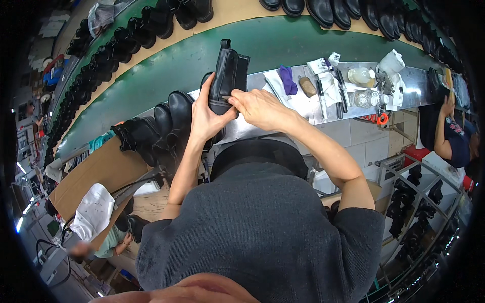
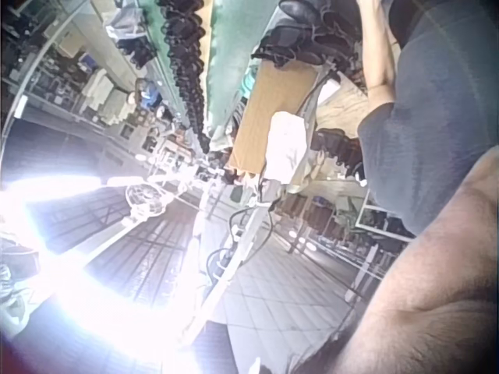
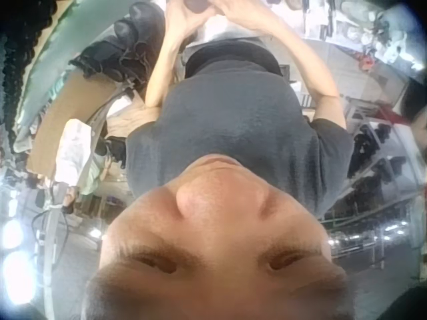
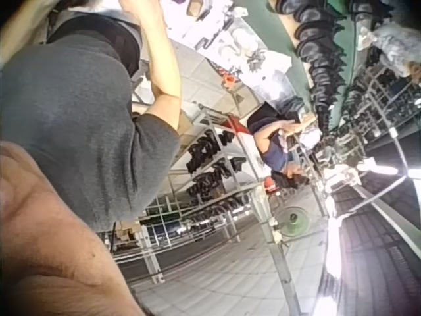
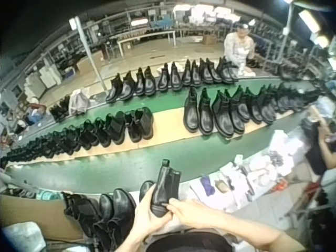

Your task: The person cleans and inspects black leather boots on a factory assembly line. They use a small brush to scrub the heels and sides, wipe the surfaces with a white cloth, and insert white paper stuffing into the boots to maintain their shape. The person handles the boots one by one, moving them along the green conveyor belt.

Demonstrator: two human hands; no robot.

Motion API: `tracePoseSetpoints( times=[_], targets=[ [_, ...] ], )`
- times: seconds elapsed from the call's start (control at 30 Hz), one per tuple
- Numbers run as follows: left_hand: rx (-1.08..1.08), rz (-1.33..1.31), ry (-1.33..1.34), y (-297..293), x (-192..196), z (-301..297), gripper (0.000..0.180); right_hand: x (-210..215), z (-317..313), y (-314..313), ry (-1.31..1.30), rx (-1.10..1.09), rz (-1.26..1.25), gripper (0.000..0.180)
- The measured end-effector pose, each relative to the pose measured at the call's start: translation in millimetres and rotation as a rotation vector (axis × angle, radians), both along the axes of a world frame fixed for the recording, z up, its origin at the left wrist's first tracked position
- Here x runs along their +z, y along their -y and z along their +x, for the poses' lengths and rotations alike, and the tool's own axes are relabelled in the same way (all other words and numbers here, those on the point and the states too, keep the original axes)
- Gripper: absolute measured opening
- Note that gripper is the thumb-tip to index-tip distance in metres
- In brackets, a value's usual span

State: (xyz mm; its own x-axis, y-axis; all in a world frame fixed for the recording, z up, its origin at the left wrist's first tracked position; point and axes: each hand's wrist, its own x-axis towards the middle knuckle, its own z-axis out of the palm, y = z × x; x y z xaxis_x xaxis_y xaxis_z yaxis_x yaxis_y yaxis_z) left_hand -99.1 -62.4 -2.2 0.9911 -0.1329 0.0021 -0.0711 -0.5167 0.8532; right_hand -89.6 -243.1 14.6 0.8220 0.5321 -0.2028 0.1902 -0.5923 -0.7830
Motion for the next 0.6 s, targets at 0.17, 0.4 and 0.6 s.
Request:
tracePoseSetpoints(
  times=[0.17,0.4,0.6],
  targets=[
    [0.003,-0.098,-0.088,-4.6,4.9,1.9,0.087,-10.5,-0.3,11.8,-0.052,0.026,0.184,0.037],
    [-0.016,-0.008,0.040,-4.7,-1.7,2.7,0.083,-5.2,6.0,1.0,0.001,0.041,0.048,0.038],
    [-0.009,-0.007,0.020,-4.2,0.0,3.7,0.082,2.9,1.9,-5.2,0.101,0.022,-0.081,0.034]
  ],
)
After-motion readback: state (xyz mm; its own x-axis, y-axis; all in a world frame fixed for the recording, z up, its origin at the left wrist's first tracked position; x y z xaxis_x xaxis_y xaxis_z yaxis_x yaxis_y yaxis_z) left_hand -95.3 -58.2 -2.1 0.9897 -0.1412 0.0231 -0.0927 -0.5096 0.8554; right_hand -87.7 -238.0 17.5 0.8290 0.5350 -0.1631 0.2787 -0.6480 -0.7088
